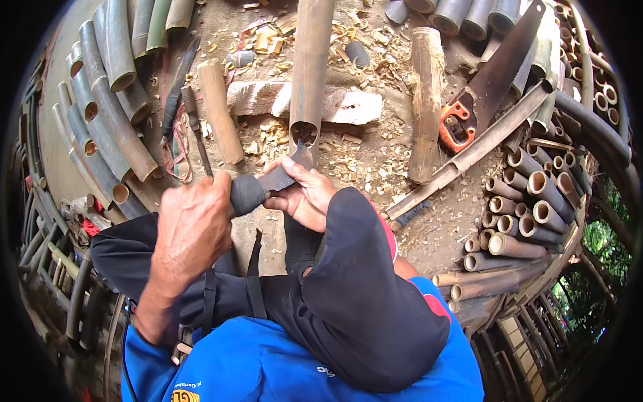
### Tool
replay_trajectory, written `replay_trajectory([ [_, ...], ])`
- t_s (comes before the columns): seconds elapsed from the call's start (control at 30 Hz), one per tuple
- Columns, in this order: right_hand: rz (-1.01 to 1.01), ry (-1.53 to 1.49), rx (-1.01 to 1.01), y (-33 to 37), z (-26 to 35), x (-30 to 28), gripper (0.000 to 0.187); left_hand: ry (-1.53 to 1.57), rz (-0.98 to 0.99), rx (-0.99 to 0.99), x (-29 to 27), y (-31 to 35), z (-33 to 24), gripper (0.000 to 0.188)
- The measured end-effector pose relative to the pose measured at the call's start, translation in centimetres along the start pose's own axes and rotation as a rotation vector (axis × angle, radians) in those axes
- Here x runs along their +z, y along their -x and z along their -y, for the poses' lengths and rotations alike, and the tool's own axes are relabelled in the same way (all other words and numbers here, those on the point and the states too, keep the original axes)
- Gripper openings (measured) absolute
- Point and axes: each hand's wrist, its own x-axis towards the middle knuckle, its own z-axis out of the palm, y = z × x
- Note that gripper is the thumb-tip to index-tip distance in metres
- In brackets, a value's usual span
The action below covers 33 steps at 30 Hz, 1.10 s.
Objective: The person carves notches into bamboo poles with a knife and fits the sections together to assemble a wooden frame on the ground.
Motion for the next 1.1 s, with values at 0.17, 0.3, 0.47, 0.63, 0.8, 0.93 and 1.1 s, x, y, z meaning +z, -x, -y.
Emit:
replay_trajectory([
  [0.17, 0.013, -0.138, -0.078, -0.7, -1.7, 0.7, 0.035, -0.126, 0.089, 0.026, -2.5, -1.8, -1.1, 0.018],
  [0.3, -0.049, 0.013, -0.058, -0.3, -0.6, 0.8, 0.033, 0.017, 0.096, 0.035, -0.1, -0.8, 0.9, 0.022],
  [0.47, -0.251, 0.24, -0.012, 0.4, 1.6, 0.0, 0.03, 0.278, 0.123, -0.127, 4.7, 1.3, -1.2, 0.031],
  [0.63, -0.377, 0.764, 0.045, 1.4, 5.5, 0.4, 0.033, 0.639, 0.105, -0.329, 11.6, 1.5, -7.2, 0.044],
  [0.8, -0.608, 0.972, -0.059, 2.2, 2.5, 0.1, 0.03, 0.869, 0.102, -0.314, 13.2, 2.4, -6.0, 0.047],
  [0.93, -0.485, 0.826, -0.098, 1.7, -0.9, 1.9, 0.025, 0.963, 0.092, -0.344, 14.3, 4.6, -1.7, 0.049],
  [1.1, -0.393, 0.72, -0.142, -3.0, 0.1, 4.6, 0.03, 0.825, -0.057, -0.586, 10.8, 2.0, 1.7, 0.039],
])
